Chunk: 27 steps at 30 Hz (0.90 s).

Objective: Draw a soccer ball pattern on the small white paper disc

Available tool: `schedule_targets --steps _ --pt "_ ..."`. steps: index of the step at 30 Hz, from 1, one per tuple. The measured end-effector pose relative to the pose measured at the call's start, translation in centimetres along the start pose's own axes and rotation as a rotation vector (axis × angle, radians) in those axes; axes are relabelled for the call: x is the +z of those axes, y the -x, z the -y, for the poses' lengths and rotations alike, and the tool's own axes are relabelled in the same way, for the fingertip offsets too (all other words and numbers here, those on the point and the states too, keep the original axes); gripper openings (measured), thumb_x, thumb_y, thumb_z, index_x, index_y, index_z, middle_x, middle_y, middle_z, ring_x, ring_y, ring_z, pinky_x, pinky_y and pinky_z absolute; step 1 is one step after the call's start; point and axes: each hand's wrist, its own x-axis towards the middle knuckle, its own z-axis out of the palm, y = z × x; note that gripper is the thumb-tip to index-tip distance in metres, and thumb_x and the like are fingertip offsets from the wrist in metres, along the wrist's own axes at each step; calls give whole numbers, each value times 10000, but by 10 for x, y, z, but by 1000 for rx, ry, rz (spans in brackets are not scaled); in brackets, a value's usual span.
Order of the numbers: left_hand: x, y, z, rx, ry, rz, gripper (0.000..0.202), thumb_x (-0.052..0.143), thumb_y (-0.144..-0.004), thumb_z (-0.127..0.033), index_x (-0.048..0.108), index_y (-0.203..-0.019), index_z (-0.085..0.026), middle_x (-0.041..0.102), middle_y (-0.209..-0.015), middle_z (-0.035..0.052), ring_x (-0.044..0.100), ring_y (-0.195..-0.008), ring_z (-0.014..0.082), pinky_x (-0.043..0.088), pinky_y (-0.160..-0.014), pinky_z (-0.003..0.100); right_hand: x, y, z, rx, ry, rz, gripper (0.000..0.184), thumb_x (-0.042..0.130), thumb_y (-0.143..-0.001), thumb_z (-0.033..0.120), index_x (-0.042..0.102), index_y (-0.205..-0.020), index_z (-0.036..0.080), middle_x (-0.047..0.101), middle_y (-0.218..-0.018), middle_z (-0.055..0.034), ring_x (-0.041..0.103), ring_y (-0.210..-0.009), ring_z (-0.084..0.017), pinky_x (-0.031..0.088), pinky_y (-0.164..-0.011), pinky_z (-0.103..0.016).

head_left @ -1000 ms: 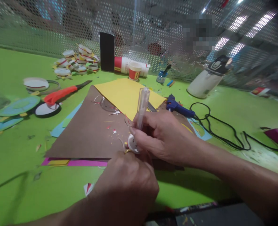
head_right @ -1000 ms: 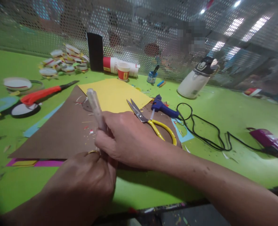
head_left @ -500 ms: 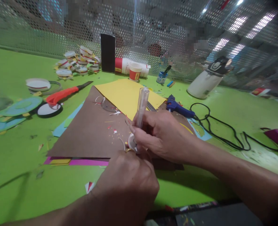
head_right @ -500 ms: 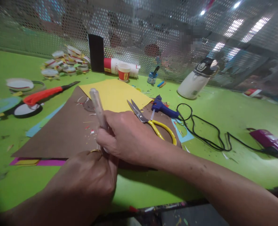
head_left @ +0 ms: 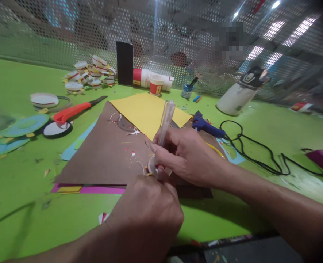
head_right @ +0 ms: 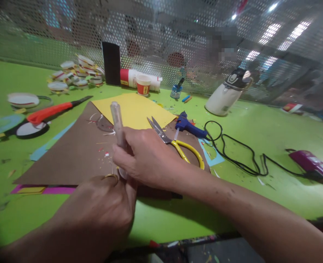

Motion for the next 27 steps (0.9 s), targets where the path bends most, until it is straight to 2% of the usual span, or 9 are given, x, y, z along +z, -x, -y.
schedule_targets --steps 4,9,16,20,27 --pt "-2 0 1 22 10 -1 89 617 -698 -80 704 -712 -71 619 -523 81 540 -403 177 329 -370 282 -1 1 2 9 16 -4 132 525 -837 231 583 -735 170 570 -578 42 468 -496 -77 291 -477 -216" --pt "-3 0 3 32 65 51 118 601 -726 -86 708 -775 -75 622 -536 66 534 -421 154 326 -395 263 0 1 1 2 16 14 140 517 -822 225 567 -703 172 548 -582 43 456 -507 -76 301 -486 -212" --pt "0 1 2 18 37 7 79 609 -734 -96 686 -738 -78 617 -540 72 556 -436 175 335 -403 275 0 -1 0 4 -1 8 133 505 -829 220 568 -724 168 560 -586 38 473 -522 -84 312 -495 -217" --pt "1 1 2 1 30 -31 41 633 -679 -79 670 -672 -95 602 -506 66 537 -401 180 306 -381 280 2 -2 -1 -3 -13 -9 149 504 -841 243 572 -732 166 566 -599 34 477 -523 -89 317 -492 -224" --pt "4 1 0 9 47 -43 81 620 -650 -58 639 -605 -122 597 -488 71 533 -387 186 273 -371 279 6 -5 -4 4 -59 -45 147 509 -844 230 567 -726 165 554 -590 42 479 -518 -85 326 -479 -218"
